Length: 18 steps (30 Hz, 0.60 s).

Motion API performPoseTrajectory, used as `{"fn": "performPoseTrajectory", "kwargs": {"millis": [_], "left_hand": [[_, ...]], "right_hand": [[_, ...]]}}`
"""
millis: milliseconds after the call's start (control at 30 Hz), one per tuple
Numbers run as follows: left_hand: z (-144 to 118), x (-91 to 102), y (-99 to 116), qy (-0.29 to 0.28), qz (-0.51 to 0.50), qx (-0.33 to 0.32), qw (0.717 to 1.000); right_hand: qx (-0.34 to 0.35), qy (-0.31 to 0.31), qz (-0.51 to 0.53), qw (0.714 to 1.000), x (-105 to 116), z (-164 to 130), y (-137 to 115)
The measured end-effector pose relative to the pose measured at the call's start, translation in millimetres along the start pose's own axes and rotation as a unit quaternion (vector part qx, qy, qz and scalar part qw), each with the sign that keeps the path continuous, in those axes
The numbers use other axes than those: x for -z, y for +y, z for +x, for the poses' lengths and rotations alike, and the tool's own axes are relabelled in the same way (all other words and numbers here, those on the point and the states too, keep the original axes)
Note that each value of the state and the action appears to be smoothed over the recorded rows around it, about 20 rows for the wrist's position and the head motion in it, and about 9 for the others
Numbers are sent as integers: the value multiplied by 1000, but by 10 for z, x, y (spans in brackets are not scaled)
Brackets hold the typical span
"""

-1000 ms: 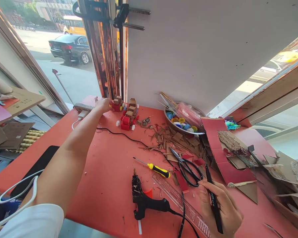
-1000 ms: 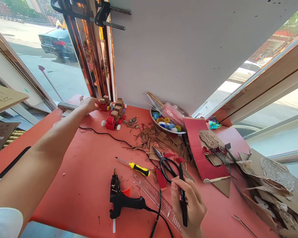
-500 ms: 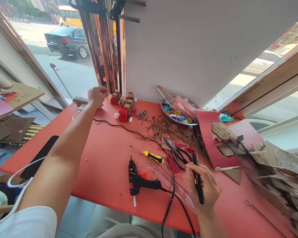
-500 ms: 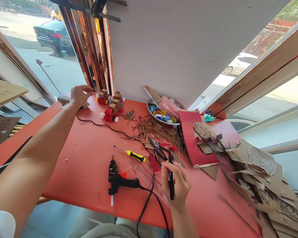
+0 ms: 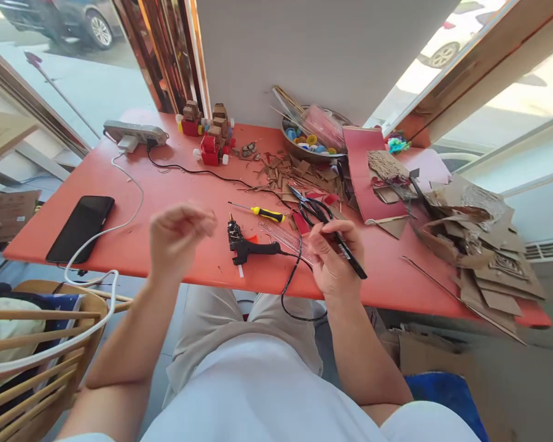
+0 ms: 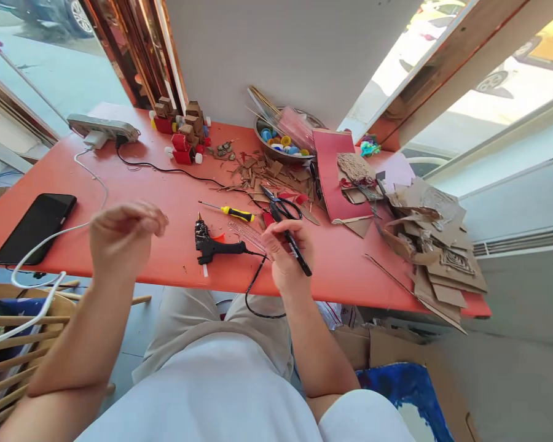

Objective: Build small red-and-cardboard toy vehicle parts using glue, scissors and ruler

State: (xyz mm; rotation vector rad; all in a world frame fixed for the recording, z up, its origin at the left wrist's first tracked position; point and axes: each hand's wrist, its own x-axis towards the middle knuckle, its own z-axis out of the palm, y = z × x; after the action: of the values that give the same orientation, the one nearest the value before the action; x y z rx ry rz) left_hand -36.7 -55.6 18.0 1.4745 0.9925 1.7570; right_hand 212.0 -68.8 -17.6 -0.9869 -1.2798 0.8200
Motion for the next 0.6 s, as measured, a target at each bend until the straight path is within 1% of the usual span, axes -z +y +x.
{"fn": "performPoseTrajectory", "kwargs": {"millis": [33, 67, 133, 200, 300, 367, 467, 600], "left_hand": [[-161, -96, 52, -17, -1, -7, 1000], [-287, -186, 87, -38, 9, -2, 999], [-448, -347, 122, -58, 21, -11, 998], [-516, -476, 142, -74, 24, -33, 996], [-523, -585, 182, -96, 47, -65, 992], [-502, -602, 213, -103, 74, -83, 988], [-471, -587, 234, -103, 117, -103, 982], [-465, -589, 201, -93, 155, -136, 974]], "right_hand": [[-59, -47, 63, 995, -60, -56, -61], [-109, -87, 117, 983, -125, -101, -114], [-166, -135, 195, 957, -255, -152, -187], [-181, -161, 232, 942, -364, -153, -217], [-169, -185, 251, 935, -456, -112, -211], [-163, -193, 257, 933, -473, -87, -200], [-172, -197, 279, 924, -475, -70, -190], [-182, -200, 299, 915, -479, -59, -177]]}}
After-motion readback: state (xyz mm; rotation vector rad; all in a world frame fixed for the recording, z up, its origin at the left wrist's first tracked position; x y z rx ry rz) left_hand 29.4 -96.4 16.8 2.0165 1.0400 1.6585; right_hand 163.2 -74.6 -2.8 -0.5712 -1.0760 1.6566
